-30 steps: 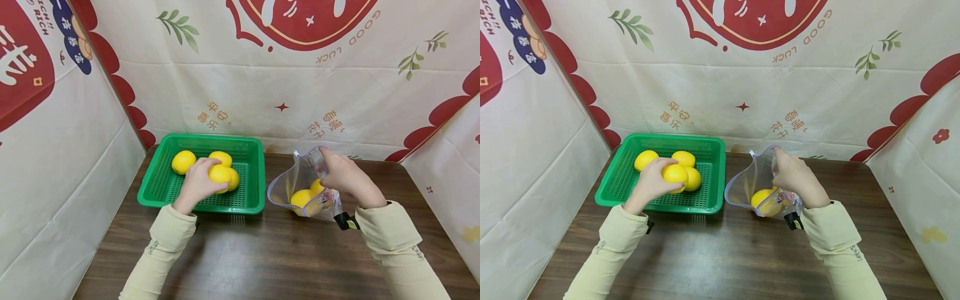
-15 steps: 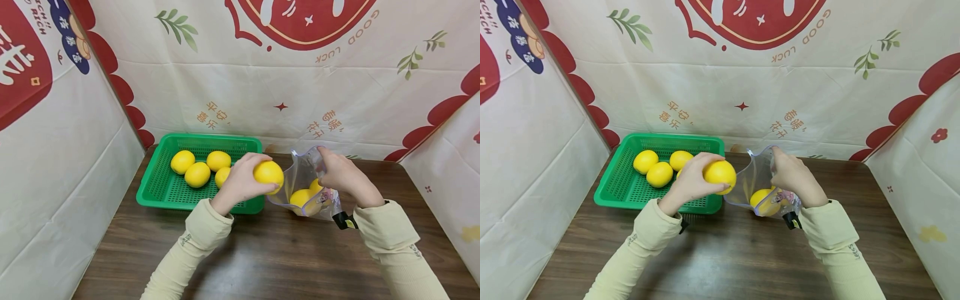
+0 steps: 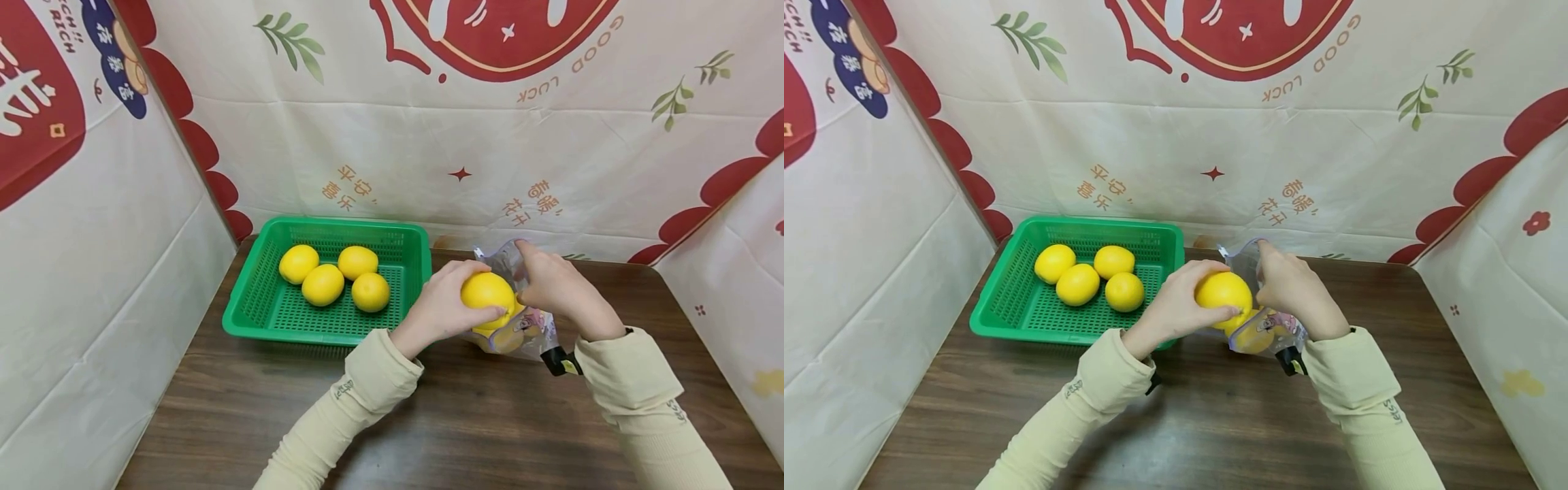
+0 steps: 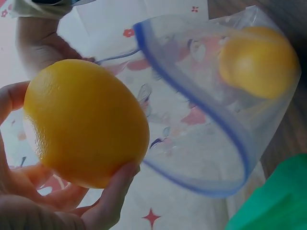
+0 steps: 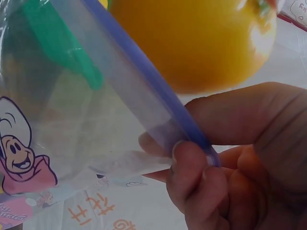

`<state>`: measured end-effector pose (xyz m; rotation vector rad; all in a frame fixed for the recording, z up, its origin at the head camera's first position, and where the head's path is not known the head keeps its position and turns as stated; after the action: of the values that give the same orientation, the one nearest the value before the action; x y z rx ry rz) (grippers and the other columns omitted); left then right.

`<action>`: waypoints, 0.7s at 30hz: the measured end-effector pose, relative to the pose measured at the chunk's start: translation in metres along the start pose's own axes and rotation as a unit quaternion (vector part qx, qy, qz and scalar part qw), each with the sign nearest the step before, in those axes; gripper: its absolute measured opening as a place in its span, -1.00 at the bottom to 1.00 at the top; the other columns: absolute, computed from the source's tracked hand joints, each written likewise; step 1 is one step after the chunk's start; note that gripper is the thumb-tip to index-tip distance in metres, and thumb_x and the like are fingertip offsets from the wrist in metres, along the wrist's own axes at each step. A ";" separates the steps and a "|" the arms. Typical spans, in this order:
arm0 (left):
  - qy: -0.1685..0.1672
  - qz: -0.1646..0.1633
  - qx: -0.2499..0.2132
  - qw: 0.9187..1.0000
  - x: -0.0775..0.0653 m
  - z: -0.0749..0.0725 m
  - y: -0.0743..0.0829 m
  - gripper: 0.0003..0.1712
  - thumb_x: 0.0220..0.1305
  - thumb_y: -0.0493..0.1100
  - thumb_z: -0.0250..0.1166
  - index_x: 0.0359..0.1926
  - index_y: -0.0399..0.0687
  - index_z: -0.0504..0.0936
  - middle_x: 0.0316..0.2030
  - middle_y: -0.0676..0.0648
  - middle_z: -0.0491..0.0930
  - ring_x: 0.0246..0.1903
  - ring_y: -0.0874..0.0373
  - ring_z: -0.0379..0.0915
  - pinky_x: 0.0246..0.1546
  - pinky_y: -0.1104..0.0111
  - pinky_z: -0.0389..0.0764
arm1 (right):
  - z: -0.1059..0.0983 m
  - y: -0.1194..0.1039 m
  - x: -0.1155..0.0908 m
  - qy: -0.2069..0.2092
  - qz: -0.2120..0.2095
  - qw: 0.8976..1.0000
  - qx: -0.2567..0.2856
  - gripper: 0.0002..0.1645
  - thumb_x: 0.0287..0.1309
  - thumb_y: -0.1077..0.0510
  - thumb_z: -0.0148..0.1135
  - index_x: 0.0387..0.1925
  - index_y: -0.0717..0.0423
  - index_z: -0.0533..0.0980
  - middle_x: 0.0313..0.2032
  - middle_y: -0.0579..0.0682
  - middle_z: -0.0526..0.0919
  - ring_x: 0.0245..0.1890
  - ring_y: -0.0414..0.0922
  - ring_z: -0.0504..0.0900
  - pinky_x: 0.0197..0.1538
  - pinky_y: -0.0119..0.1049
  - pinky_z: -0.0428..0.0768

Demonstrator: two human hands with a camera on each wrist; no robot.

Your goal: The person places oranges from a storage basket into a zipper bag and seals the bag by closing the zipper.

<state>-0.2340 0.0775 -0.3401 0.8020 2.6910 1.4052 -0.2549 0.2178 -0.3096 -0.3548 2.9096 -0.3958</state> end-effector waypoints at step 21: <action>0.133 -0.043 0.070 0.988 0.018 0.017 -0.014 -0.31 -0.01 0.17 0.33 0.14 0.01 0.43 -0.05 -0.08 0.31 -0.14 0.08 0.26 -0.29 0.49 0.31 | -0.005 -0.006 -0.005 -0.005 -0.027 0.999 -0.017 -0.01 -0.29 0.39 0.20 0.26 0.46 0.00 -0.58 0.03 0.43 -0.65 -0.10 0.33 -0.53 -0.27 0.34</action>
<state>-0.2521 0.0924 -0.3569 0.5276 3.0104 1.4074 -0.2498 0.2143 -0.3026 -0.4400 2.9060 -0.3514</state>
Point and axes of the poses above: each hand's wrist, its own x-axis towards the middle knuckle, its own z-axis out of the palm, y = z × x, the point moved 6 cm from there along x, towards the middle knuckle
